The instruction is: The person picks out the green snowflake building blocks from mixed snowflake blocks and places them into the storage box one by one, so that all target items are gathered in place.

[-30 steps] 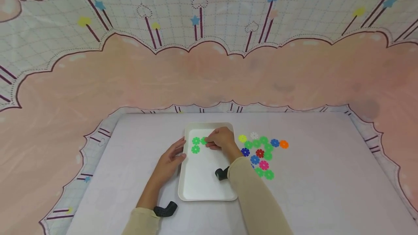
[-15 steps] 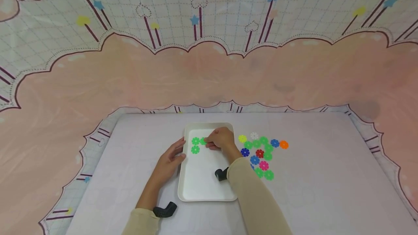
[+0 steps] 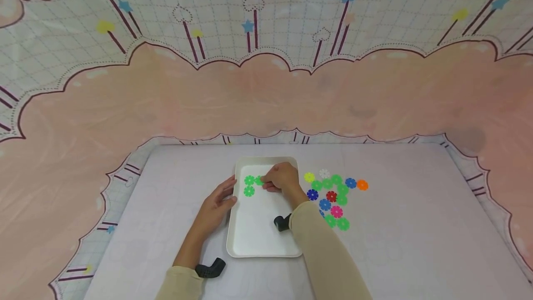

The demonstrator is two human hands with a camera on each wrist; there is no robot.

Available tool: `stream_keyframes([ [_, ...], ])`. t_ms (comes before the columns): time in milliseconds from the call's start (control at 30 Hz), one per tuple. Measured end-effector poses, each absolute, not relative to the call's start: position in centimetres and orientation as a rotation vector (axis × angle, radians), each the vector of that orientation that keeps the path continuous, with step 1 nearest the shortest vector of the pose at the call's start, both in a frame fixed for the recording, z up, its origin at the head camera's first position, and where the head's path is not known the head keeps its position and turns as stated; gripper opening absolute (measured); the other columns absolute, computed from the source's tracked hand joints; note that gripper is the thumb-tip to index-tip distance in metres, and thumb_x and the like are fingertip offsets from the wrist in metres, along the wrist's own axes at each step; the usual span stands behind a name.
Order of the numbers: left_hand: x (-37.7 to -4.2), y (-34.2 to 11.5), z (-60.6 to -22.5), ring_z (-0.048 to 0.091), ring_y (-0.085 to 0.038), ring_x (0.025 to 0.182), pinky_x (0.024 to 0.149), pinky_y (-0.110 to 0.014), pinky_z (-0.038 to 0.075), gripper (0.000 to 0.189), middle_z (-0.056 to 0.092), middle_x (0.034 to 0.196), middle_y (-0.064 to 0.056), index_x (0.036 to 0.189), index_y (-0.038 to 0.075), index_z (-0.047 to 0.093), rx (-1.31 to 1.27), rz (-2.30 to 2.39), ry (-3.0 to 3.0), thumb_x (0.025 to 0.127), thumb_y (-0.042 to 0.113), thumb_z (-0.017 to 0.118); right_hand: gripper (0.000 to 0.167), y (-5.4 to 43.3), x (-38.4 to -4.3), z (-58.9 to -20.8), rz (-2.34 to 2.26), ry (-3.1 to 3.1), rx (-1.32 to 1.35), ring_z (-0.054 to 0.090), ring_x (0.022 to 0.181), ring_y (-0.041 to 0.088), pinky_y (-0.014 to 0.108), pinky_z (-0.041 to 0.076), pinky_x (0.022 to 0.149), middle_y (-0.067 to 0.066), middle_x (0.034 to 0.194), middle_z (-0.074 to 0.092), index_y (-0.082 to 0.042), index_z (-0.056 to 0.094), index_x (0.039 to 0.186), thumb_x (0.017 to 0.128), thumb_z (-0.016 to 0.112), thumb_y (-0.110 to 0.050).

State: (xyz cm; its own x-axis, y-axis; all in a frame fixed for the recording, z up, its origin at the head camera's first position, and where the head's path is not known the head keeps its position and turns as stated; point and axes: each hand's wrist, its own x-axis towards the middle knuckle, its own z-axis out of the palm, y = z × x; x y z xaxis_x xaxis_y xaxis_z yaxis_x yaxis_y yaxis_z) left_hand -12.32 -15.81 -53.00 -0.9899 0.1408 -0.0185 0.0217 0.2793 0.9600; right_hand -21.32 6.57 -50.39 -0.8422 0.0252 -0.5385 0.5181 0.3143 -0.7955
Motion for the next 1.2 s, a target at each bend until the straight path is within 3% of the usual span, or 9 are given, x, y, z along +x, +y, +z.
stream_keyframes([
  [233,-11.5,-15.1,-50.7,0.054,-0.031,0.138,0.108,-0.045,0.053,0.052,0.044,0.161,0.001,0.148,0.009,0.052,0.079,1.824,2.431,0.098,0.005,0.064,0.02,6.4,-21.4,-50.4,-1.542,2.161,0.489,0.071,0.062,0.017,0.026,0.063,0.059,0.01,0.077,0.073,-0.005,0.068,0.092,0.084,0.085,-0.014],
  [567,-12.1,-16.0,-53.1,0.056,-0.025,0.136,0.105,-0.04,0.056,0.052,0.045,0.159,0.012,0.147,0.02,0.054,0.129,1.835,2.418,0.098,0.013,0.067,0.018,6.3,-21.2,-50.3,-1.53,2.162,0.475,0.071,0.062,0.017,0.026,0.062,0.058,0.011,0.077,0.074,-0.004,0.069,0.09,0.084,0.084,-0.011],
  [1200,-12.2,-15.9,-52.8,0.055,-0.027,0.138,0.106,-0.035,0.056,0.053,0.044,0.16,0.009,0.149,0.018,0.053,0.172,1.851,2.399,0.098,0.013,0.067,0.021,7.0,-21.1,-50.0,-1.581,2.111,0.407,0.071,0.068,0.018,0.027,0.064,0.064,0.01,0.084,0.072,-0.004,0.068,0.097,0.086,0.083,-0.014],
])
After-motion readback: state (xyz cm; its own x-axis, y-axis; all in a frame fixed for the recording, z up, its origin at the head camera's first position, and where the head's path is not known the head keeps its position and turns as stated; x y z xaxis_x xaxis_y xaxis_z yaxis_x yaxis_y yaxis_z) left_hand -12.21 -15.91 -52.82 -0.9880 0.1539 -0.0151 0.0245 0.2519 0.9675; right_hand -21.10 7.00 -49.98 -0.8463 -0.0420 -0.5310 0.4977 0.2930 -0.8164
